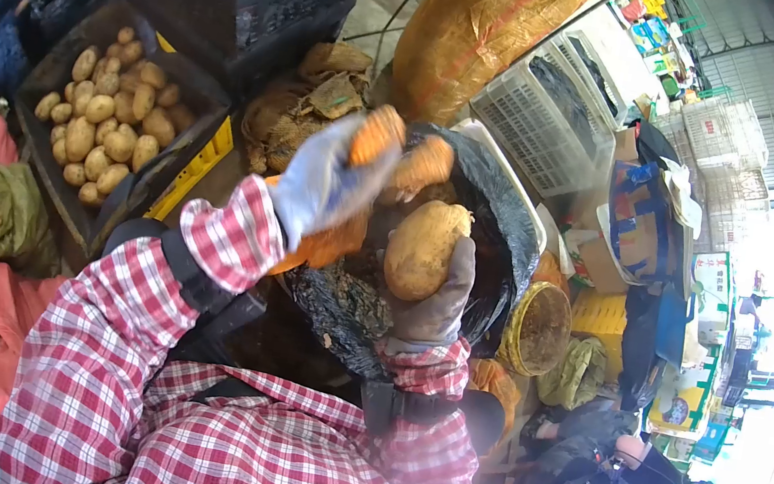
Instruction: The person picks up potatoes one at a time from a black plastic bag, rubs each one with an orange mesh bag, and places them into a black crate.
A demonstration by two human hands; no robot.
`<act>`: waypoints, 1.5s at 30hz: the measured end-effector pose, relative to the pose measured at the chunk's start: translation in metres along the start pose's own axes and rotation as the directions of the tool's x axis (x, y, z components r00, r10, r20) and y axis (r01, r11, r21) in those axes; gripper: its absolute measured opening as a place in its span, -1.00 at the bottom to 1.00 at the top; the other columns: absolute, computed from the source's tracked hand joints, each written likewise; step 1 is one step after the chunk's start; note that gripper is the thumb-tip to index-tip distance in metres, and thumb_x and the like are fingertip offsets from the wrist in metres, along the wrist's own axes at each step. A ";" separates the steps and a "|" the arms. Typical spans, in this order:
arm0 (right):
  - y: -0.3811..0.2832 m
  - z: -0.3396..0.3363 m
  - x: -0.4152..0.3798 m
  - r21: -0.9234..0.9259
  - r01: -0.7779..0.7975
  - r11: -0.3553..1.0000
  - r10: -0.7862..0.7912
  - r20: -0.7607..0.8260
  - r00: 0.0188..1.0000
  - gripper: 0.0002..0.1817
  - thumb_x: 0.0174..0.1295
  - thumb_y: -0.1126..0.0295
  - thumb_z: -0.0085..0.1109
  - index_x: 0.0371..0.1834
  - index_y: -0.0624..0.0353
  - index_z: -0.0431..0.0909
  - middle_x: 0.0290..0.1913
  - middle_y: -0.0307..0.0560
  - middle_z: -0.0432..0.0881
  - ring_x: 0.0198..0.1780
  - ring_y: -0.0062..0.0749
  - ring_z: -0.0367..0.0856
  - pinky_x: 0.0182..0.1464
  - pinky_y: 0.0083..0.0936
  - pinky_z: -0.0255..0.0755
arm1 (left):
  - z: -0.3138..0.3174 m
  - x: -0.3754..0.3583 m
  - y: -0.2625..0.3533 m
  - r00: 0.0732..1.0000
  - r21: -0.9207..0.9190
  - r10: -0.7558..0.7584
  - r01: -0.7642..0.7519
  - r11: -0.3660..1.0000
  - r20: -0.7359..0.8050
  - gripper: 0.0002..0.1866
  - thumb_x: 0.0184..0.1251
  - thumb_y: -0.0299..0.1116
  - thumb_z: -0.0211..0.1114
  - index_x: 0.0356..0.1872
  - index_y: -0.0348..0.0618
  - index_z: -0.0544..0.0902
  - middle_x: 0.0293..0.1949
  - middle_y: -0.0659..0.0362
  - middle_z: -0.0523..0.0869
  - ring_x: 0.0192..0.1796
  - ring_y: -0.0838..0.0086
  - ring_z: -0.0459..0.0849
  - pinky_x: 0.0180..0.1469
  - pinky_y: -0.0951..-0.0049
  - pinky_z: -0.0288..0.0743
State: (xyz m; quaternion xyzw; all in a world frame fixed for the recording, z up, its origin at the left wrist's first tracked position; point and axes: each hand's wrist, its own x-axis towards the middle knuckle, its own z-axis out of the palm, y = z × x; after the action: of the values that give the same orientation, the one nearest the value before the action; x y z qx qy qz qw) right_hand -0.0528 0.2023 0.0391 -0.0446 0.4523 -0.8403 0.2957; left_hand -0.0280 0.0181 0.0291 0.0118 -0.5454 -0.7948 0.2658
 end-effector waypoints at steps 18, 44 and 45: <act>-0.014 -0.009 0.017 -0.271 0.283 0.920 -0.301 -0.024 0.953 -0.37 0.38 -0.13 -0.02 0.25 0.18 0.41 0.14 0.09 0.59 0.15 -0.04 0.59 0.16 0.04 0.55 | 0.002 -0.005 -0.028 0.996 0.418 0.077 -0.048 0.907 -0.053 -0.86 0.49 -0.44 0.14 -0.07 -0.27 0.58 -0.16 0.17 0.66 -0.16 0.55 0.65 -0.08 0.54 0.60; 0.042 0.011 -0.008 0.148 -0.169 0.974 0.133 0.229 0.964 -0.16 0.28 -0.32 -0.04 0.43 0.08 0.27 0.22 0.15 0.51 0.17 0.07 0.57 0.09 -0.15 0.58 | -0.042 0.009 -0.059 1.000 0.737 0.022 -0.013 0.675 -0.002 -0.66 0.29 -0.28 0.33 0.00 -0.25 0.58 -0.14 -0.02 0.67 0.01 0.10 0.66 0.11 0.26 0.56; 0.036 0.013 -0.008 0.173 -0.196 0.965 0.152 0.240 0.959 -0.15 0.27 -0.32 -0.02 0.43 0.08 0.26 0.23 0.15 0.51 0.18 0.08 0.57 0.09 -0.12 0.58 | -0.034 0.009 -0.048 0.998 0.455 -0.058 0.069 0.888 -0.038 -0.70 0.37 -0.33 0.27 0.02 -0.27 0.56 -0.14 0.03 0.66 -0.02 0.25 0.67 0.10 0.36 0.59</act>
State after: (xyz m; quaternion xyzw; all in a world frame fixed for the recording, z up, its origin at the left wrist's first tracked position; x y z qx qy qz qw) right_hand -0.0256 0.1822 0.0199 -0.0699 0.3335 -0.8407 0.4209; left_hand -0.0447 -0.0018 -0.0242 0.1010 -0.7127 -0.6529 0.2360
